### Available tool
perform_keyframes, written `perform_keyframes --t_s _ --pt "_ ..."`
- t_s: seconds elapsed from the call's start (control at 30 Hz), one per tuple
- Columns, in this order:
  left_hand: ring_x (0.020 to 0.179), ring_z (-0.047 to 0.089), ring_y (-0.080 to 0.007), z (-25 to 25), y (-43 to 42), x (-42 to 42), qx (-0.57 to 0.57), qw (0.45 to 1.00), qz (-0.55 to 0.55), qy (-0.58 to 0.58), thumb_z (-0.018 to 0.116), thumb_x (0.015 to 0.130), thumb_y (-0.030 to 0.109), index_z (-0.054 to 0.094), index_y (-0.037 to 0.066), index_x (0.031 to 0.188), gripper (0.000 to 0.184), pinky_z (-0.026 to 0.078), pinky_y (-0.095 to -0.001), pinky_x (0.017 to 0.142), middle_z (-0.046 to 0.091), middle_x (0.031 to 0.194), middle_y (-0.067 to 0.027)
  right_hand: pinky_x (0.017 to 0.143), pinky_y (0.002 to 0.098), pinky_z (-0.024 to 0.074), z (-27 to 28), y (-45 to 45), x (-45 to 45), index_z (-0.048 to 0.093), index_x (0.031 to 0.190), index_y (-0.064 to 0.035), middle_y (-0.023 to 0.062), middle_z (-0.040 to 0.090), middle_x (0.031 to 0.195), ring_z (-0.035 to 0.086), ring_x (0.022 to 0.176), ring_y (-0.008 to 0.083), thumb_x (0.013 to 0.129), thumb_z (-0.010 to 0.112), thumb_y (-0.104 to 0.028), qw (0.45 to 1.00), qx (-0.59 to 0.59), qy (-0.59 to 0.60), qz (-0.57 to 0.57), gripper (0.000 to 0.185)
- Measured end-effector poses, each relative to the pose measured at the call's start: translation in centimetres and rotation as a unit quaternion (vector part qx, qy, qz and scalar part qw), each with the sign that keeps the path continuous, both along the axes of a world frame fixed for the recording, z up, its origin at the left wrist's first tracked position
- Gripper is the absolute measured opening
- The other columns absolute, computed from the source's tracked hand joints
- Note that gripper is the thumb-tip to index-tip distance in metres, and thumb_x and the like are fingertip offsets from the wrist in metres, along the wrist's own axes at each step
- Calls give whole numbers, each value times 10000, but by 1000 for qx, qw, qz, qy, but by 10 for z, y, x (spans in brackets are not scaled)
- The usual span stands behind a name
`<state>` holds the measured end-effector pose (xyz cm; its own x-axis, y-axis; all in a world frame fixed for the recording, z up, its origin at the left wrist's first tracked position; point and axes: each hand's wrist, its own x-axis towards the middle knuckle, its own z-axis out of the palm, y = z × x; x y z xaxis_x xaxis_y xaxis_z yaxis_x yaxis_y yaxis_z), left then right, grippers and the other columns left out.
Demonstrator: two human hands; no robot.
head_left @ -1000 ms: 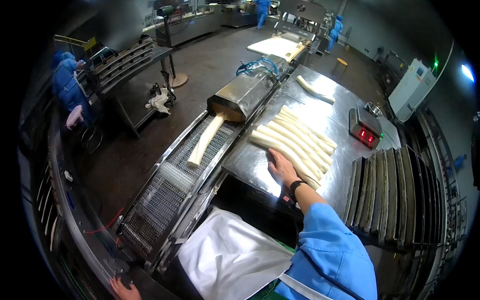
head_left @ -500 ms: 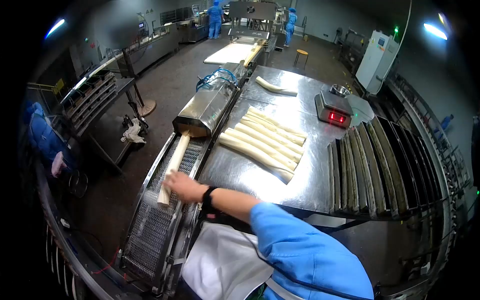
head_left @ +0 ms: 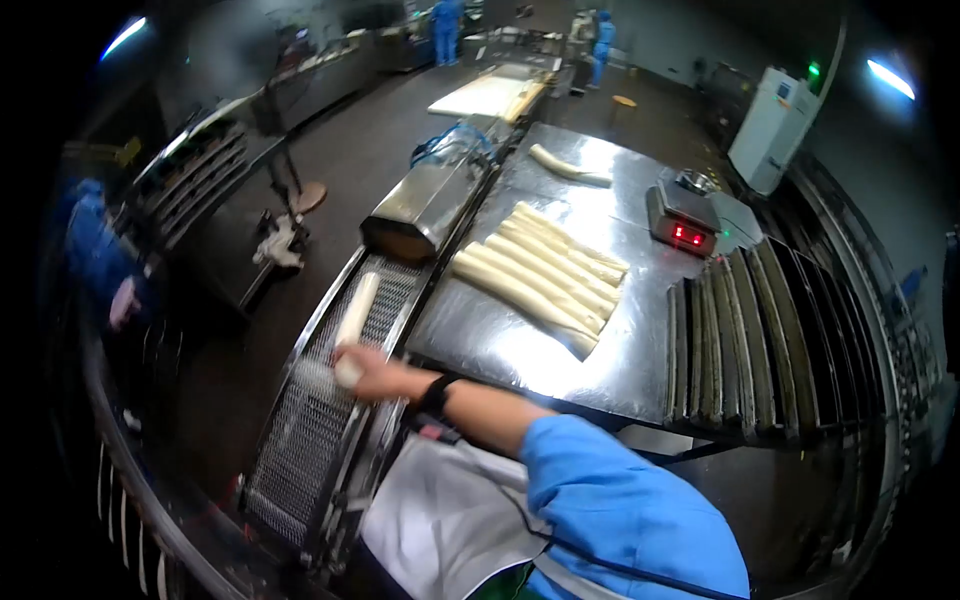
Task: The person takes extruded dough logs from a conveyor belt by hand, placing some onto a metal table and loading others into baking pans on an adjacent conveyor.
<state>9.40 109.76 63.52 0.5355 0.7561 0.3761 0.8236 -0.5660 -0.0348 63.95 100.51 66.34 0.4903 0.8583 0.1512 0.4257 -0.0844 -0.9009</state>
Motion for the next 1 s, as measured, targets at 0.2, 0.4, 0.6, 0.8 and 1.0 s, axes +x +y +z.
perform_keyframes --t_s 0.2,0.4,0.6,0.8,1.0 --pt "1342 293 -366 -4 -3 17 -154 967 201 -14 621 721 19 509 -59 1145 445 255 -435 1119 433 1337 -218 777 296 479 -33 -187 104 605 945 -24 71 608 909 574 881 177 682 655 -73 935 118 45 -330 272" --pt "1337 304 -351 -7 -3 13 -124 979 159 -14 611 738 28 512 -66 1144 429 260 -436 1115 450 1332 -193 938 448 393 -31 -305 61 547 1106 -32 176 515 1155 450 1121 371 706 720 -237 784 -157 -430 -419 482" --pt "1337 304 -339 -3 -4 15 -141 977 159 -24 607 739 35 514 -58 1166 447 264 -433 1114 454 1336 -179 1142 464 146 -56 -337 89 294 1422 -35 279 267 1437 162 1375 420 694 763 -431 845 -122 -288 -433 952" --pt "1332 315 -337 13 -13 29 -149 973 166 -67 638 702 52 567 -21 1104 415 280 -410 1102 479 1310 -171 1118 584 82 7 -293 128 194 1483 -132 271 138 1510 104 1402 432 620 665 -724 791 -483 -266 -264 1147" --pt "1323 327 -336 22 -19 31 -123 971 177 -103 634 684 50 578 -9 1058 383 302 -413 1086 493 1287 -167 1119 546 152 -16 -274 166 219 1469 -51 198 146 1536 130 1410 393 644 679 -659 811 -439 -290 -256 1123"
